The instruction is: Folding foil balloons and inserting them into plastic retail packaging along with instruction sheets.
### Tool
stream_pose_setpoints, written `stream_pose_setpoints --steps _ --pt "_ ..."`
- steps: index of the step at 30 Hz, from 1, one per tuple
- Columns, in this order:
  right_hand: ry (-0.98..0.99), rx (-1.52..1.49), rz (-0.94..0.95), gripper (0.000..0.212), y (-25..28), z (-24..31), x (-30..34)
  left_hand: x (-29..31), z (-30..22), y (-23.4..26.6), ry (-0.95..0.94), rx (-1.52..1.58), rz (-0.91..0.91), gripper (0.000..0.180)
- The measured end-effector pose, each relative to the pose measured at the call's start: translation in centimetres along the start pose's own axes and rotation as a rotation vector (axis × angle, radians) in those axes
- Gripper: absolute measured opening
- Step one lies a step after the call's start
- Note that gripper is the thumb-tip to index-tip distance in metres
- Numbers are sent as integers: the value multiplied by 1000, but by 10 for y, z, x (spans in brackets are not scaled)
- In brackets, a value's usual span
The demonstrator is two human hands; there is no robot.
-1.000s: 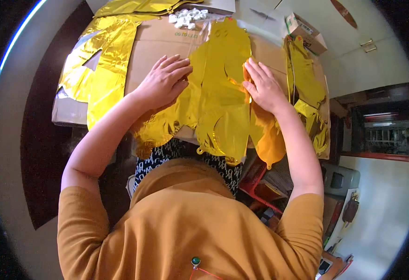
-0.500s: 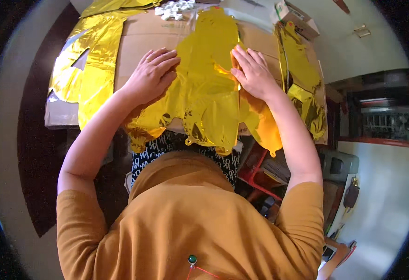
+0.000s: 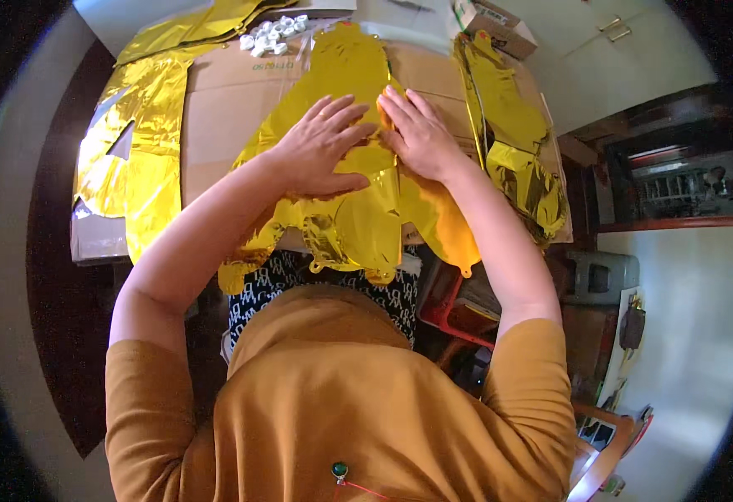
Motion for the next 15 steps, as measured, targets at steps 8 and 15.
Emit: stream_pose_setpoints --steps 8,15 --pt "-109 -195 -237 53 18 2 10 -1 3 -7 13 19 80 75" --pt "-830 88 -139 40 113 111 126 1 -1 -3 35 39 66 74"
Point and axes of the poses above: each hand's wrist, its own x-axis away from the middle knuckle, its own y-axis out of the back of the hand, z = x × y, the point moved 1 cm from there along -x, towards the middle knuckle, and after that the axes turned 11 degrees about y, right-handed, at the moved point
